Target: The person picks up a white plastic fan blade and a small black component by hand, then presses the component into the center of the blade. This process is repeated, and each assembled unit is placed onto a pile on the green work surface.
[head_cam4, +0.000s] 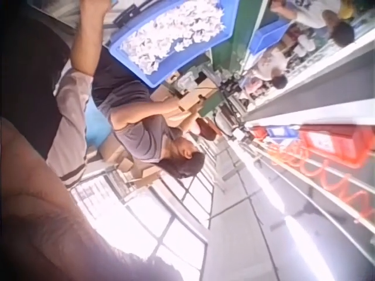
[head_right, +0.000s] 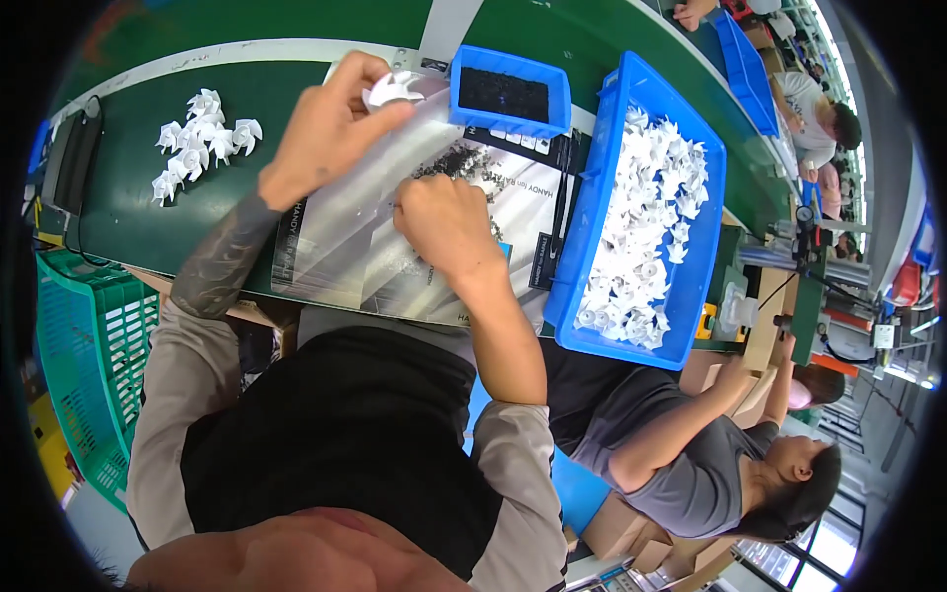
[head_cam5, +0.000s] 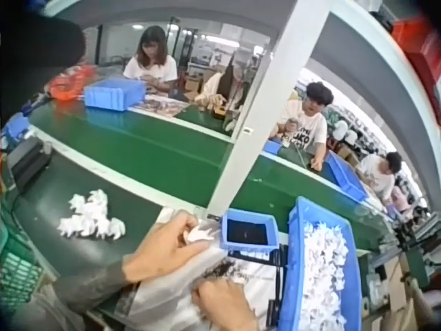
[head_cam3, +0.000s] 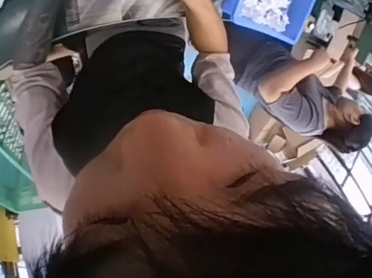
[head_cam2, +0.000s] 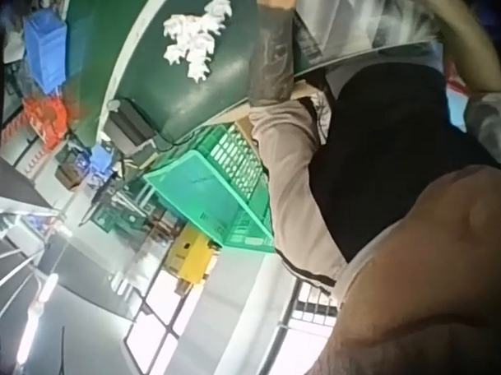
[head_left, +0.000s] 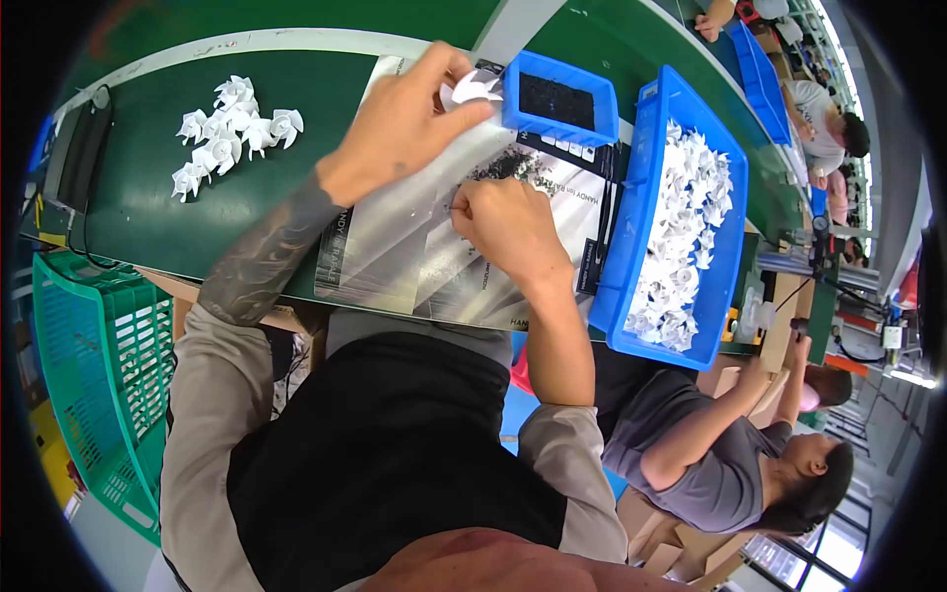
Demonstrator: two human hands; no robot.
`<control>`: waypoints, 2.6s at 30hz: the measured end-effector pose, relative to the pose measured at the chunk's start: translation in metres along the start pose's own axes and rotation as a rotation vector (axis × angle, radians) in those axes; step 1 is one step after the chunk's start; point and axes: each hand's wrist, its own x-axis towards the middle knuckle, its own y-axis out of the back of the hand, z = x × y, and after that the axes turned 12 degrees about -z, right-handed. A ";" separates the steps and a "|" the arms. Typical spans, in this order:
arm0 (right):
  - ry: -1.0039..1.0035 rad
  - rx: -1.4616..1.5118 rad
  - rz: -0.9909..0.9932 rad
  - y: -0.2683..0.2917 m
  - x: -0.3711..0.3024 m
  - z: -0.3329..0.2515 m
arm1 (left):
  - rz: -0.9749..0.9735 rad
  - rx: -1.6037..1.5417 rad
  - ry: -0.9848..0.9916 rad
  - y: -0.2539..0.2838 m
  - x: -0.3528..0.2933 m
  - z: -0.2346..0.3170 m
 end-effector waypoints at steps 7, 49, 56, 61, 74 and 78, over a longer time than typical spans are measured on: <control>-0.071 -0.205 -0.054 0.008 0.021 -0.019 | 0.035 -0.125 -0.039 -0.007 -0.002 -0.033; 0.236 0.405 0.705 -0.018 0.001 0.023 | -0.427 -0.430 0.232 -0.031 -0.038 0.002; 0.236 0.368 0.734 -0.020 0.003 0.023 | -0.421 -0.350 0.134 -0.032 -0.042 0.003; 0.213 0.349 0.764 -0.020 0.002 0.020 | -0.433 -0.330 0.129 -0.029 -0.041 0.006; 0.108 0.373 0.810 -0.024 0.005 0.013 | -0.370 -0.231 0.085 -0.033 -0.041 0.003; 0.069 0.565 0.749 -0.029 0.004 0.015 | -0.374 -0.243 0.087 -0.032 -0.040 0.001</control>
